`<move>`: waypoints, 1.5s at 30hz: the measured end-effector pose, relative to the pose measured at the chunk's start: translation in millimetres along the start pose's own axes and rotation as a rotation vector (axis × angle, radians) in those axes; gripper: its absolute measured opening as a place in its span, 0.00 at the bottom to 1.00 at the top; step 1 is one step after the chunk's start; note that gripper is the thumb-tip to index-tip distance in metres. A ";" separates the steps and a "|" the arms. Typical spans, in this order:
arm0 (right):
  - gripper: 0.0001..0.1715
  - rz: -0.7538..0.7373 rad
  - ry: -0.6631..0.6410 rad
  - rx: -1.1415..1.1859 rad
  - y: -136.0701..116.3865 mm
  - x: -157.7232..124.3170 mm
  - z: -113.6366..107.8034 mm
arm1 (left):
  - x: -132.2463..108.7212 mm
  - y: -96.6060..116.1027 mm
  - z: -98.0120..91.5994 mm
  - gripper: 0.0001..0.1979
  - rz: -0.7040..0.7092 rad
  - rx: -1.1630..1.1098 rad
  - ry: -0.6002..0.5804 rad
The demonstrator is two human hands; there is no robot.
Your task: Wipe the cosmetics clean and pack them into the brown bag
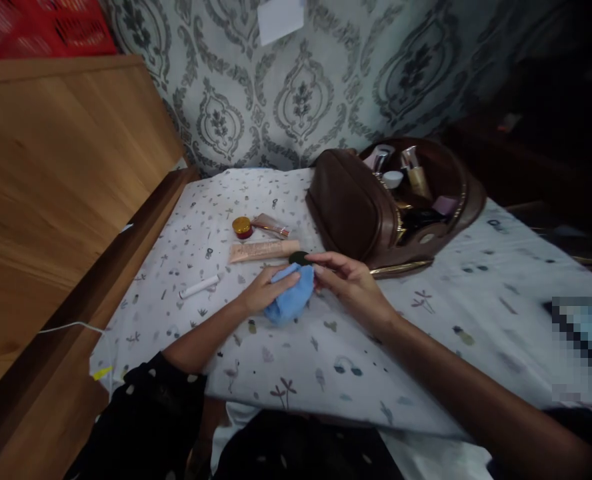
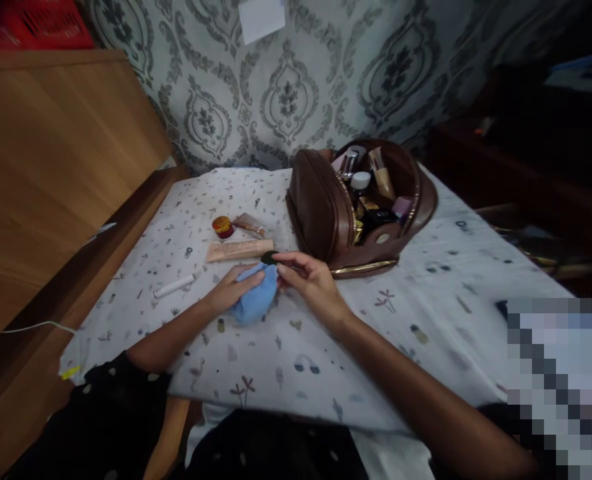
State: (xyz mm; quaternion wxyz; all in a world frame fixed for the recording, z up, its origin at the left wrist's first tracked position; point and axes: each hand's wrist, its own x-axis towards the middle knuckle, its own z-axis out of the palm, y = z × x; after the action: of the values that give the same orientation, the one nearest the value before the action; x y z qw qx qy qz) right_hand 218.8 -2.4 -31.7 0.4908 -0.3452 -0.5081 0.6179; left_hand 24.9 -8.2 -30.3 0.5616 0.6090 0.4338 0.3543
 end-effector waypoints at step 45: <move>0.33 0.109 -0.111 0.067 8.9 10.3 -14.0 | -0.4 -24.1 -14.7 0.33 -0.269 0.271 0.451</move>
State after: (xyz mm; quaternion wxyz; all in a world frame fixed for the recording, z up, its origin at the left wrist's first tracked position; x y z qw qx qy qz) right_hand 226.5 11.5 -43.0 0.4390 -0.3209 -0.4942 0.6783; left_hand 8.1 -3.2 -52.5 0.4065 0.5213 0.6679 0.3418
